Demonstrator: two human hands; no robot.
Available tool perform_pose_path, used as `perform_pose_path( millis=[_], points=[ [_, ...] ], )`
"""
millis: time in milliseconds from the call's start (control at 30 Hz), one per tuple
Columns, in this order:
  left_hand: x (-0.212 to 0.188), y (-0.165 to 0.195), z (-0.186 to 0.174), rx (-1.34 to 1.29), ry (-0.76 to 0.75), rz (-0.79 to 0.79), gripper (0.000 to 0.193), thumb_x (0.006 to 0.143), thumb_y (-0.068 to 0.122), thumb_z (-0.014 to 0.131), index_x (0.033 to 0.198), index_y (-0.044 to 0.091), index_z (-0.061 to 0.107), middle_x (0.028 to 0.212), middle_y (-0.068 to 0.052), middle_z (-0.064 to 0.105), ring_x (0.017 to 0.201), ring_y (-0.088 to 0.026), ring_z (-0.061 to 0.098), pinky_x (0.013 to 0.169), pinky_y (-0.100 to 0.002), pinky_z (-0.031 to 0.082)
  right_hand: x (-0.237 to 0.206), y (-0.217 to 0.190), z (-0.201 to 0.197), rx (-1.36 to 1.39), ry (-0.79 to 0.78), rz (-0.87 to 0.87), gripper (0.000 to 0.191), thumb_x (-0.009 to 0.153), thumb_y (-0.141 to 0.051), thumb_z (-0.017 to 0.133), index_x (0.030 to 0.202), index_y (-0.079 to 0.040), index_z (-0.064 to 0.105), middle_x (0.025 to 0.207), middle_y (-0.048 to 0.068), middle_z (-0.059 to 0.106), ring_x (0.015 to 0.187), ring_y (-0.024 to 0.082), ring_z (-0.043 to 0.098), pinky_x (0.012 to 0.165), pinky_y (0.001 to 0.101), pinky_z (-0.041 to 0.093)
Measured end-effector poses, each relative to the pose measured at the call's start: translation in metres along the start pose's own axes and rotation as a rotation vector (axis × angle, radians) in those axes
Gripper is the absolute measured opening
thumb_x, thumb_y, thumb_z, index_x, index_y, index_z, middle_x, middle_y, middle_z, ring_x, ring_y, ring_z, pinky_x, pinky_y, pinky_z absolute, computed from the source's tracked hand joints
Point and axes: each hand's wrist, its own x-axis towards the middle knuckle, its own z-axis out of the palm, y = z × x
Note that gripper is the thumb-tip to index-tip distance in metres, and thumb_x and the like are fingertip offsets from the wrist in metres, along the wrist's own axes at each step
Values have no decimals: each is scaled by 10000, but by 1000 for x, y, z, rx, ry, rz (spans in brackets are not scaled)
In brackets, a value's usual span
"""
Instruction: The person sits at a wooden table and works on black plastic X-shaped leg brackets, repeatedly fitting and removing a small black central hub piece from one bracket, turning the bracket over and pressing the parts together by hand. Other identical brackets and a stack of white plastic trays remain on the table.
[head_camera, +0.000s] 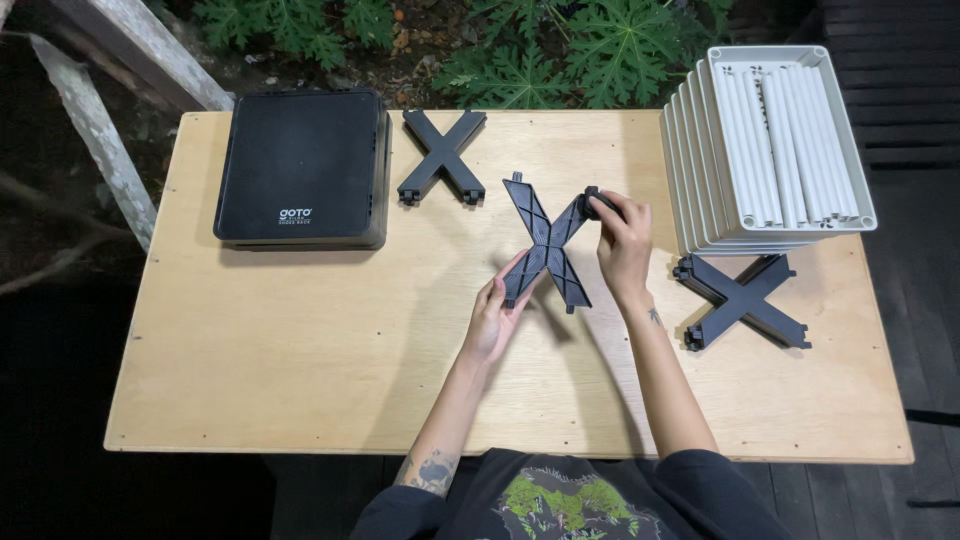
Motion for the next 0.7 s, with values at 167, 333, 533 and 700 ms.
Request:
perform_pose_path(
  millis=[167, 333, 533, 700],
  points=[
    [6, -2, 4, -26, 35, -6, 703, 1063, 444, 437, 1556, -49, 350, 1569, -195, 463, 1490, -271, 418, 1289, -425, 283, -3, -6, 1, -5, 24, -31, 452, 846, 154, 645, 1231, -60, 743, 1283, 103, 690, 1081, 326, 605, 947, 423, 531],
    [6, 2, 1, -41, 40, 7, 699, 1067, 442, 440, 1562, -45, 356, 1566, -193, 465, 1483, -282, 422, 1290, -427, 281, -18, -20, 3, 36, -90, -134, 512, 773, 143, 661, 1232, -70, 739, 1276, 98, 689, 1077, 343, 605, 925, 422, 533],
    [4, 3, 8, 6, 22, -28, 702, 1060, 457, 445, 1563, -26, 365, 1575, -172, 466, 1492, -260, 419, 1287, -420, 280, -3, -1, -3, -28, -4, -26, 497, 810, 152, 650, 1243, -73, 745, 1289, 87, 687, 1063, 345, 597, 929, 416, 529],
    [5, 3, 13, 28, 35, -48, 702, 1053, 462, 430, 1568, -10, 363, 1574, -150, 463, 1486, -241, 415, 1277, -412, 284, 5, 1, -9, -37, 14, -13, 471, 833, 146, 652, 1246, -65, 739, 1284, 98, 692, 1048, 343, 590, 927, 416, 521]
  ],
)
